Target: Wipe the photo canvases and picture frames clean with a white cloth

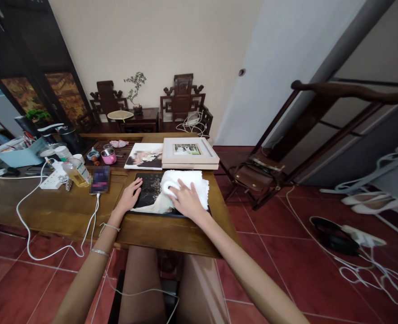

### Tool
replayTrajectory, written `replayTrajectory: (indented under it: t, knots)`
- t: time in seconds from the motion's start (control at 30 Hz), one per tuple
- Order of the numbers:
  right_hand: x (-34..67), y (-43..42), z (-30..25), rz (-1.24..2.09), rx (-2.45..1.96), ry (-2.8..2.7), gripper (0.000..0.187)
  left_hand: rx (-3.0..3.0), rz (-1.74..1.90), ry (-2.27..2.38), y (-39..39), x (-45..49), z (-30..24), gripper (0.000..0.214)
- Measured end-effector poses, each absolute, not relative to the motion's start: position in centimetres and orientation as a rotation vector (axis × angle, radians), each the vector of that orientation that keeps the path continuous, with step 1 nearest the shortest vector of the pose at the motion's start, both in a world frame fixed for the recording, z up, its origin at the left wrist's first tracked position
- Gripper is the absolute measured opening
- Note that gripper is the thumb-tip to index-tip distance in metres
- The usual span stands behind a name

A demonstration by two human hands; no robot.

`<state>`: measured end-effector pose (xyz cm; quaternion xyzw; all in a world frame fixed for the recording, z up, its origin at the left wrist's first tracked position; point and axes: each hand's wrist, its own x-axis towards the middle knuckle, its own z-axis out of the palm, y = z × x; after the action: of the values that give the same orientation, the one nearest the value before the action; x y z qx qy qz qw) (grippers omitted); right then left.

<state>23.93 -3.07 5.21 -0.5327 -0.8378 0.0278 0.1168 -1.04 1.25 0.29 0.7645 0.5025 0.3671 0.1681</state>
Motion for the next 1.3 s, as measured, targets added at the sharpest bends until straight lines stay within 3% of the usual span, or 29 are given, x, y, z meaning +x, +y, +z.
replayTrajectory:
  t: [0.23, 0.5, 0.67, 0.83, 1.1, 1.3]
  knots:
    - [18.4, -1.8, 6.1, 0.199, -1.245, -2.642, 0.034, 1.990, 1.203, 1.378, 0.9, -1.3, 0.9, 0.043]
    - [20.5, -8.1, 7.1, 0.438, -0.824, -2.769, 0.032, 1.962, 1.174, 1.404, 0.9, -1.4, 1.0, 0.049]
    - [24.2, -8.6, 7.5, 0.505, -1.018, -2.671, 0.028, 2.132, 1.079, 1.390, 0.8, -1.0, 0.8, 0.040]
    - [23.6, -3.0, 6.3, 0.513, -1.434, -2.371, 0.041, 2.177, 1.071, 1.396, 0.9, -1.0, 0.5, 0.038]
    - [15.0, 4.3, 6.6, 0.589, -1.305, -2.317, 0.041, 2.245, 1.059, 1.417, 0.8, -1.0, 0.6, 0.032]
    - [18.8, 4.5, 5.7, 0.603, -1.392, -2.252, 0.048, 2.223, 1.043, 1.424, 0.8, -1.0, 0.6, 0.036]
